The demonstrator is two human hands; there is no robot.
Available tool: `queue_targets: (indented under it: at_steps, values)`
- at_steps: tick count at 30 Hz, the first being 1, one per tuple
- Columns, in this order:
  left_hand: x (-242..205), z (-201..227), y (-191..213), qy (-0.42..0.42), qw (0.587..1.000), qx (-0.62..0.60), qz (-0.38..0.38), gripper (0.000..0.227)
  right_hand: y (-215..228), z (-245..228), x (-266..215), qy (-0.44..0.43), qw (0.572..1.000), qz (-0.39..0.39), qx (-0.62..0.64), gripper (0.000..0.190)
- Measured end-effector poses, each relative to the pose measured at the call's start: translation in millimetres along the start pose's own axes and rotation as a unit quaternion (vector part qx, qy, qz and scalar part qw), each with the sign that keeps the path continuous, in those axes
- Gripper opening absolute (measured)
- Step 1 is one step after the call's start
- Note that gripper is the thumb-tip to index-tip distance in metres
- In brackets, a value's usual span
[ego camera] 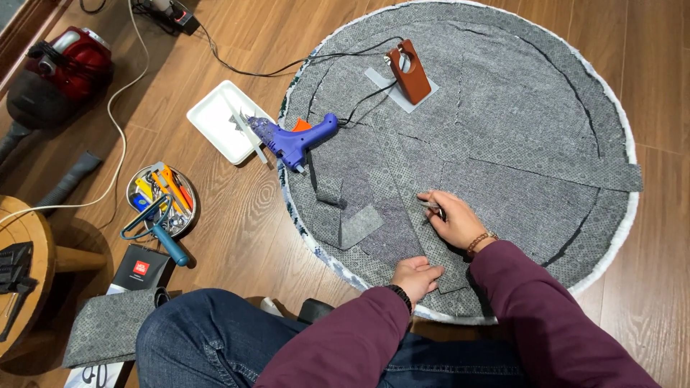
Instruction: The person prepares and attaches felt strips to the underside of a circular rug, using a glue gun to secure one end and then cutting and positioning additional fabric pieces by hand.
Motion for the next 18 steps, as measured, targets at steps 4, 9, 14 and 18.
queue_targets:
  at_steps: [4,9,14,18]
  values:
    - [3,-3,-3,-0.002,1.0,-0.007,0.004,0.089,1,-4,6,0.004,1.0,0.022,-0.002,0.026]
    - [5,-4,-3,-0.004,1.0,-0.012,-0.002,0.082,-2,-12,24,0.043,0.998,0.026,-0.025,0.024]
    - [6,-6,-2,-0.005,1.0,-0.016,-0.003,0.073,-5,-15,36,0.013,1.0,-0.002,-0.02,0.024]
    - [9,-8,-4,0.001,1.0,-0.025,0.0,0.077,-5,-9,40,0.01,1.0,-0.007,-0.002,0.028]
Point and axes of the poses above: each hand's wrist, its own x-axis towards the middle knuckle, its own y-axis out of the back of the hand, z = x × y, the point moved 5 cm from there along x, towards the middle knuckle, and after that the axes turned 15 degrees about x, right-handed, at the moved point
